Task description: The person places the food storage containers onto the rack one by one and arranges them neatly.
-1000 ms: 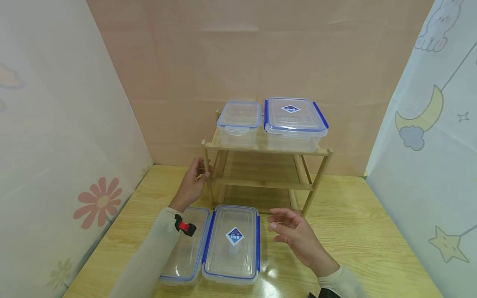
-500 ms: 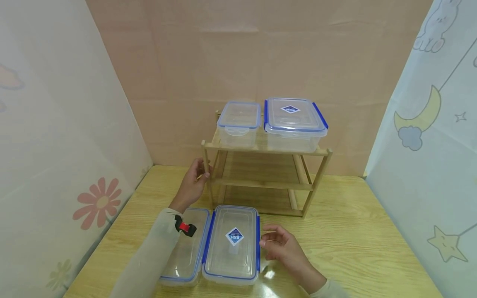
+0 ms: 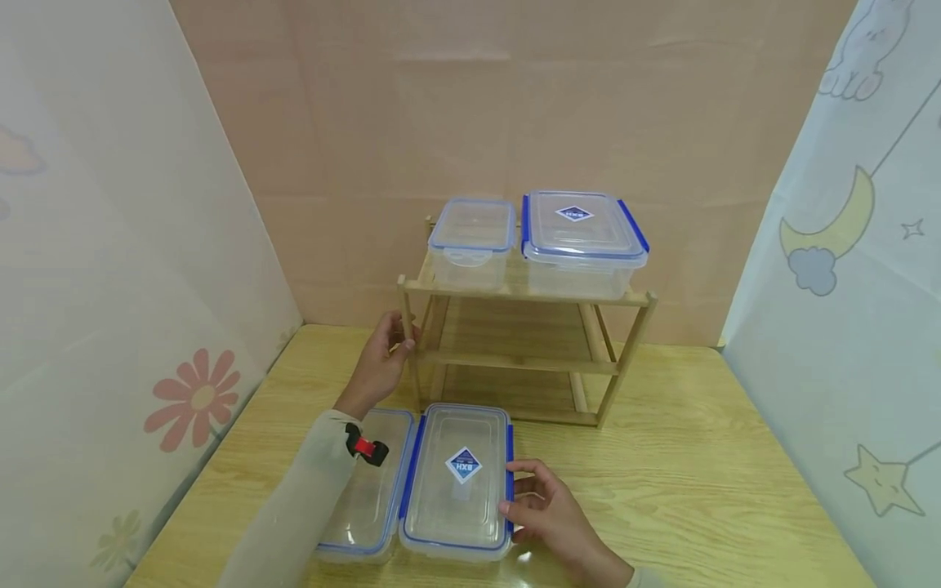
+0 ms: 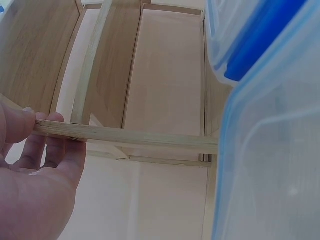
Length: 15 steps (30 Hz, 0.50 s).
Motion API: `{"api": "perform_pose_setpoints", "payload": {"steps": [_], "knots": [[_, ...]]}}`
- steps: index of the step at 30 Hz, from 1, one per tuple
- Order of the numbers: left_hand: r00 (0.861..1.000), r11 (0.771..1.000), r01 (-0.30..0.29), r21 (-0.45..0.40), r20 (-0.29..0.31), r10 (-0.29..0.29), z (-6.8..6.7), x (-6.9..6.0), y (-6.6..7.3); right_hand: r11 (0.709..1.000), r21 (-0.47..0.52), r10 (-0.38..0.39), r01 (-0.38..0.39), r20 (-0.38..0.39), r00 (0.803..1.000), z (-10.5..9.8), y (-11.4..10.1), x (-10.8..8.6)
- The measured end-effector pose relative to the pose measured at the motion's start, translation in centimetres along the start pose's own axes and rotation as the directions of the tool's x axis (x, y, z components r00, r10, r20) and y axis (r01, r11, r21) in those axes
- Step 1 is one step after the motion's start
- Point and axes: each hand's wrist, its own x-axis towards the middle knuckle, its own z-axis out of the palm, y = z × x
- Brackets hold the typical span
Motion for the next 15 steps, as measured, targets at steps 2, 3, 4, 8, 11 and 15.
{"api": "perform_pose_setpoints", "payload": {"steps": [2, 3, 4, 8, 11, 15], "knots": [[1.000, 1.000, 0.002, -0.001, 0.000, -0.002, 0.02, 0.04, 0.14, 1.000, 0.012, -0.006, 0.006, 0.001, 1.000, 0.15, 0.06, -0.07], [1.000, 1.000, 0.002, 0.000, 0.000, -0.002, 0.03, 0.07, 0.16, 1.000, 0.016, -0.007, 0.007, 0.002, 1.000, 0.20, 0.10, -0.11], [1.000, 1.000, 0.000, 0.001, 0.000, 0.000, 0.04, 0.08, 0.16, 1.000, 0.017, -0.008, 0.007, 0.004, 1.000, 0.23, 0.11, -0.14], [1.000, 1.000, 0.000, 0.003, 0.000, 0.000, 0.04, 0.04, 0.09, 1.000, 0.027, -0.008, 0.008, 0.018, 1.000, 0.33, 0.00, -0.33], [1.000, 1.000, 0.002, 0.001, 0.000, -0.002, 0.03, -0.05, 0.13, 1.000, 0.030, -0.003, 0.002, 0.025, 1.000, 0.40, -0.20, -0.46], [1.000, 1.000, -0.004, -0.005, -0.001, 0.004, 0.06, -0.02, 0.17, 1.000, 0.022, 0.017, -0.017, 0.024, 1.000, 0.52, -0.42, -0.65]]}}
